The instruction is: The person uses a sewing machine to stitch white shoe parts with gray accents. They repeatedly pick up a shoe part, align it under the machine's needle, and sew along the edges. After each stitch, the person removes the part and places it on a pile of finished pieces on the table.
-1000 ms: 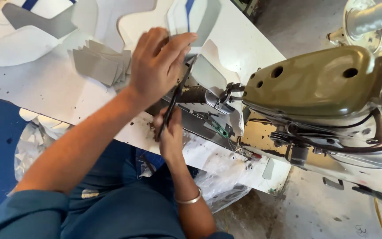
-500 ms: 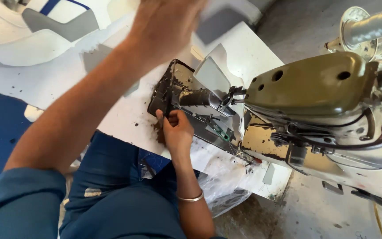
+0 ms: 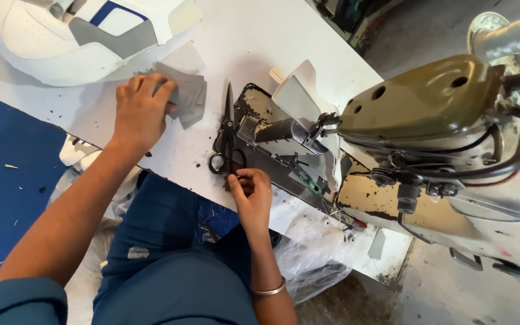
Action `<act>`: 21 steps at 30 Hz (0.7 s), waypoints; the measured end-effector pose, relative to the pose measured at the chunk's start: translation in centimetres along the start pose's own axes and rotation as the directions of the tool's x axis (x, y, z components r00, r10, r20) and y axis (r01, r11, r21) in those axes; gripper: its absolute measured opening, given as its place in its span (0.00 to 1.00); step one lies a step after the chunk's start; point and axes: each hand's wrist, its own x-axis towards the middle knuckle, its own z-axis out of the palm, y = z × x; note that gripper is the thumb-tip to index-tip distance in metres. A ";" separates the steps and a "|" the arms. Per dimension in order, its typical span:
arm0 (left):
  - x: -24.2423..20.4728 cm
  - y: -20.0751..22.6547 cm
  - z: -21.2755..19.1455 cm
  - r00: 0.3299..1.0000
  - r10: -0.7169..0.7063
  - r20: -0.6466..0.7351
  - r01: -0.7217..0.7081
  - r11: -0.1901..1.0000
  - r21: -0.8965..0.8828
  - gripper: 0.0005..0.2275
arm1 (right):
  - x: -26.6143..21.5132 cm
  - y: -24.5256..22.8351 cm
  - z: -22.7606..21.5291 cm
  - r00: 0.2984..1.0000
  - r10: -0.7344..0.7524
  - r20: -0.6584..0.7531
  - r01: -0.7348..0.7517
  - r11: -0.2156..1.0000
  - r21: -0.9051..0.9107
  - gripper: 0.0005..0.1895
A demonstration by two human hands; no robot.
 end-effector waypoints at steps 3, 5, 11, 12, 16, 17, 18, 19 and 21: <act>1.5 0.2 -1.2 0.996 -0.049 0.070 0.053 0.997 -0.058 0.15 | -0.7 -0.1 0.3 0.999 0.018 0.041 -0.021 0.998 0.058 0.10; 2.3 0.8 -2.6 1.000 -0.021 0.001 0.021 0.996 -0.083 0.14 | -1.1 -0.6 0.3 0.997 0.007 0.079 -0.012 0.998 0.064 0.11; -2.0 3.5 -0.7 0.964 -0.181 0.195 0.265 0.725 -0.636 0.06 | -1.6 0.6 0.9 0.983 0.085 0.164 -0.134 0.939 0.316 0.20; -2.9 5.3 -0.9 0.963 -0.184 0.196 0.267 0.725 -0.635 0.06 | -1.6 -0.2 1.0 0.982 0.085 0.167 -0.135 0.939 0.316 0.20; -3.8 8.9 -2.7 0.848 -0.025 0.529 0.499 0.369 -0.784 0.07 | -2.0 0.5 1.7 0.966 0.036 0.258 -0.179 0.809 0.560 0.15; -3.2 8.9 -3.5 0.816 0.066 0.575 0.493 0.440 -0.750 0.08 | -2.1 1.7 1.9 0.977 0.017 0.212 -0.136 0.817 0.560 0.12; -1.5 6.4 -2.9 0.817 0.057 0.574 0.495 0.441 -0.749 0.08 | -2.2 0.6 1.7 0.975 0.015 0.220 -0.139 0.817 0.560 0.12; 0.2 4.0 -2.3 0.896 -0.040 0.443 0.405 0.486 -0.774 0.06 | -2.2 -0.4 1.4 0.975 0.105 0.197 -0.197 0.818 0.540 0.13; 4.0 -3.3 -0.5 0.949 -0.128 0.289 0.311 0.542 -0.781 0.06 | -2.4 -1.0 0.6 0.967 0.188 0.173 -0.252 0.814 0.524 0.14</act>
